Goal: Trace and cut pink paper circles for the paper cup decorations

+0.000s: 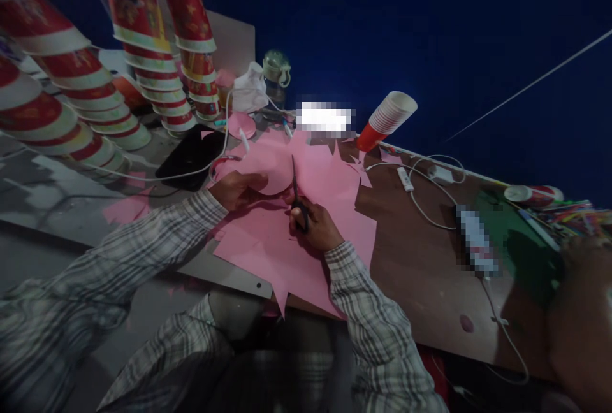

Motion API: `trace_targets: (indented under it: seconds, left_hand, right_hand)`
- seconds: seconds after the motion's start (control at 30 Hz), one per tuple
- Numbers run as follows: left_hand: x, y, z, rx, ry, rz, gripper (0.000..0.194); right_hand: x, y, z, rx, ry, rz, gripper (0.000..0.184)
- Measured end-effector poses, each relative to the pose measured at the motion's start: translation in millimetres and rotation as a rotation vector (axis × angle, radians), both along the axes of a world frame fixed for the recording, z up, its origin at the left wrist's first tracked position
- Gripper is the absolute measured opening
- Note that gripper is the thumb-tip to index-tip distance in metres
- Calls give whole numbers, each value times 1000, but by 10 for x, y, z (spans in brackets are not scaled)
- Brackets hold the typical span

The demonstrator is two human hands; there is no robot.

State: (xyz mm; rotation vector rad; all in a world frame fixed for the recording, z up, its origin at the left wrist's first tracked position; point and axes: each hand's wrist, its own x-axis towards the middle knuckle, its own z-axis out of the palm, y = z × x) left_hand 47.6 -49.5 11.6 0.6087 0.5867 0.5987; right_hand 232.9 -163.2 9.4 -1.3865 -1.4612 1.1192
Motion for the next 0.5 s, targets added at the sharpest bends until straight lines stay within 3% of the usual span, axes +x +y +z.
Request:
trace_targets:
  seconds: [0.27, 0.5]
  left_hand:
    - [-5, -6, 117, -57, 19, 24, 8]
    - [-22, 10, 92, -42, -37, 33, 12]
  right_hand:
    - [37, -2, -14, 22, -48, 39, 41]
    - [85, -12, -27, 57, -99, 77, 41]
